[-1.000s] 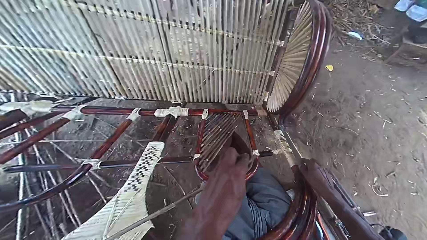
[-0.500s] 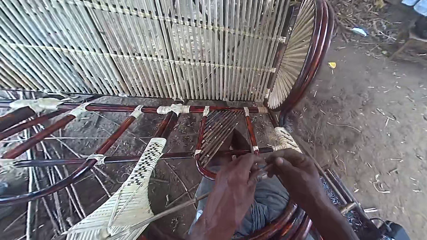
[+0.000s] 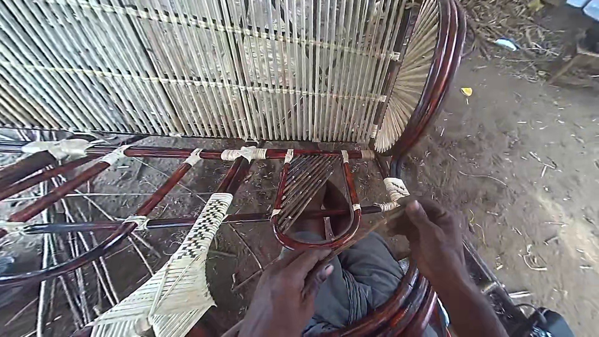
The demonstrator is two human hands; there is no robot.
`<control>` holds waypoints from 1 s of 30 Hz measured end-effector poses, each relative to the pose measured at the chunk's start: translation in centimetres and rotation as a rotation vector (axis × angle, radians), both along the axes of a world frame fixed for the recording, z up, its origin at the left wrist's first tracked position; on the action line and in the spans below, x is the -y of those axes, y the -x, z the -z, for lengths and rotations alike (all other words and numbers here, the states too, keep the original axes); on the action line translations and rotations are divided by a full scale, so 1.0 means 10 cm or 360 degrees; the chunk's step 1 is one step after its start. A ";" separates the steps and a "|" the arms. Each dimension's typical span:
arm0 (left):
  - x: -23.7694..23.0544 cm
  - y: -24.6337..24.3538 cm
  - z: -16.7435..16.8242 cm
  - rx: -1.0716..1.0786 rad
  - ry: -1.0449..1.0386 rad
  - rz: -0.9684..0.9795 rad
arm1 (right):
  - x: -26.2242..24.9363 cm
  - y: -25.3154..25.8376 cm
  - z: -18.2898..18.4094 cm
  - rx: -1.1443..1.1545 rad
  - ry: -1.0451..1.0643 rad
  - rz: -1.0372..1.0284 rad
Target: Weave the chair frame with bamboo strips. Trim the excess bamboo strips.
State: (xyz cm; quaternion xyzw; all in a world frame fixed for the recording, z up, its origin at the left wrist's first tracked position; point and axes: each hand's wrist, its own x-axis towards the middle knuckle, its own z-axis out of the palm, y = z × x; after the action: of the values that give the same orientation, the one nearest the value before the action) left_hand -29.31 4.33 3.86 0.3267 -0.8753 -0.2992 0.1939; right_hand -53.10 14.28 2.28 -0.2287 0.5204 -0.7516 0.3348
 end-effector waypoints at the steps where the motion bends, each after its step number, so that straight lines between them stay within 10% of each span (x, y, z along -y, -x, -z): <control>1: -0.03 0.05 0.05 -0.0032 0.0025 0.0003 | -0.02 0.00 0.01 -0.0068 -0.0018 0.0005; 7: 0.01 0.00 -0.03 0.0072 -0.0455 0.0138 | -0.27 0.30 -0.05 -0.1843 -0.0258 0.0282; 11: 0.06 0.00 -0.10 0.0103 -0.0866 0.0259 | -0.22 0.41 -0.19 -0.2475 -0.0119 -0.0134; 24: 0.06 -0.04 -0.47 -0.0281 -0.1439 0.0377 | 0.07 0.60 -0.20 -0.2863 0.0456 0.0149; 30: -0.33 0.04 -0.43 -0.0498 -0.1154 0.0120 | 0.13 0.21 -0.09 -0.2419 0.0146 0.0480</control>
State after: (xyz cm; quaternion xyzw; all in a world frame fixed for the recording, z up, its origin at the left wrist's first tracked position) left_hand -29.70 7.62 8.21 0.2921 -0.6841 -0.6419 0.1860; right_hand -55.23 13.02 3.21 -0.6217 0.6011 -0.4466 -0.2297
